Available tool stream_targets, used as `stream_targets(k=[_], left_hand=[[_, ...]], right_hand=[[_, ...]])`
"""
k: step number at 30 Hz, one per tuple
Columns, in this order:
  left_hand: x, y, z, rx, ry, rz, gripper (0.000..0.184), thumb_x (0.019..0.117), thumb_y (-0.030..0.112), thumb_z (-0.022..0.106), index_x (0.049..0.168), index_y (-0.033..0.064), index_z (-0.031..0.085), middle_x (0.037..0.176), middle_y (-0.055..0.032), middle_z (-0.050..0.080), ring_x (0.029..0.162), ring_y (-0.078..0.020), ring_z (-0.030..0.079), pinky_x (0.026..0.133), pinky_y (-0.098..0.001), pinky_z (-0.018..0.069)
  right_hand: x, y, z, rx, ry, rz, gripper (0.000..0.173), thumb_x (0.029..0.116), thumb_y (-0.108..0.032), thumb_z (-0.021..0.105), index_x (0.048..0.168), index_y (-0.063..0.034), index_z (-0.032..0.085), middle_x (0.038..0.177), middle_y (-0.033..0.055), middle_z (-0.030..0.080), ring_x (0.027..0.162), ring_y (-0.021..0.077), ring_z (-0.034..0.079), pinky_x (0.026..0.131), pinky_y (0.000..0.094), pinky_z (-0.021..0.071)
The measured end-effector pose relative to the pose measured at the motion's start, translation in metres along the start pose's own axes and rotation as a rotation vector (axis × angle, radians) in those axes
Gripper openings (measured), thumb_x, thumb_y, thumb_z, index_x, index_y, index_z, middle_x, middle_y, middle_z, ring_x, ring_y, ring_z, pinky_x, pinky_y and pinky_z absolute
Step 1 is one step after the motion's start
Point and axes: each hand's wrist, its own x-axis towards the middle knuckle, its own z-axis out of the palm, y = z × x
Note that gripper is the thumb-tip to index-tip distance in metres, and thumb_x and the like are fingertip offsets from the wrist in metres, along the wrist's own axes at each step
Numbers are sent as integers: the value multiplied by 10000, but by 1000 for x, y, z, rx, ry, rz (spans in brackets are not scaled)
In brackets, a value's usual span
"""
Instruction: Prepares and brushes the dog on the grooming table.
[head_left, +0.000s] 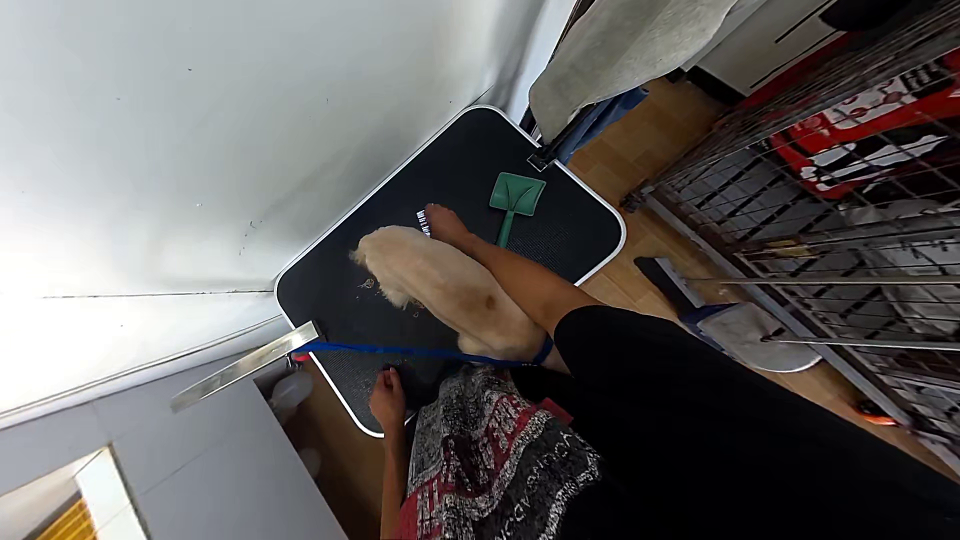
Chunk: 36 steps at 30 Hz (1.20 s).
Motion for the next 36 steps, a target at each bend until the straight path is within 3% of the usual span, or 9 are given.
stream_targets(k=[3,8,12,15,20,24,28,32,36], left_hand=[[1,-1,1,6,9,-2,398,1067,355,497,1040,35,732,828,-168,719,810,-373,707,737,-627,526],[-1,-1,4,3,28,-4,398,1067,359,496,1041,40,732,830,-160,725,812,-368,713,735,-628,531],[-1,1,2,-9,8,-7,390,1072,351,491,1056,41,728,840,-165,723,813,-363,711,741,-621,531],[0,1,1,-12,1,-1,391,1074,349,493,1060,35,724,831,-163,718,809,-363,706,744,-618,530],[2,-3,-1,0,-49,19,383,1074,335,492,1082,29,723,843,-177,718,814,-373,705,752,-629,527],[6,-8,-3,-3,-80,30,402,1072,356,496,1070,25,724,847,-170,721,818,-361,708,765,-622,533],[7,-6,-5,-30,-91,24,388,1068,333,506,1060,13,724,851,-170,725,823,-353,712,784,-614,539],[5,-4,-7,-39,-80,12,367,1058,310,524,1029,6,728,835,-165,718,808,-343,707,778,-603,540],[4,-3,-4,-19,-33,27,365,1047,309,530,996,8,731,800,-161,712,775,-350,703,742,-605,536]], right_hand=[[4,-14,-19,168,-25,187,334,940,-72,635,1245,47,567,1181,301,645,1146,466,634,933,635,517],[25,-4,-13,305,-175,11,270,1014,-151,615,1204,39,645,1165,262,672,1128,411,645,995,611,488],[10,-1,-25,752,-138,157,312,1026,-54,566,1323,30,517,1150,224,645,1008,307,661,872,472,565],[5,9,-29,941,-21,232,341,1091,-101,458,1423,-22,447,1139,199,664,980,273,696,863,440,586],[2,25,-19,490,137,49,309,1065,-73,454,1332,15,580,1119,219,694,1034,333,705,964,502,559],[17,26,-9,200,14,-55,359,990,-136,643,1314,13,606,1217,262,641,1176,419,619,1031,577,489],[20,2,-21,-108,-122,-145,330,1009,-109,610,1335,-69,637,1342,234,587,1199,432,610,970,602,516],[31,-11,-19,-249,-238,-293,274,1067,-102,491,1260,-29,672,1306,238,607,1222,427,595,1006,588,491],[46,-22,-20,-231,-305,-202,239,1006,-94,590,1175,64,648,1202,281,642,1180,451,616,980,609,498]])
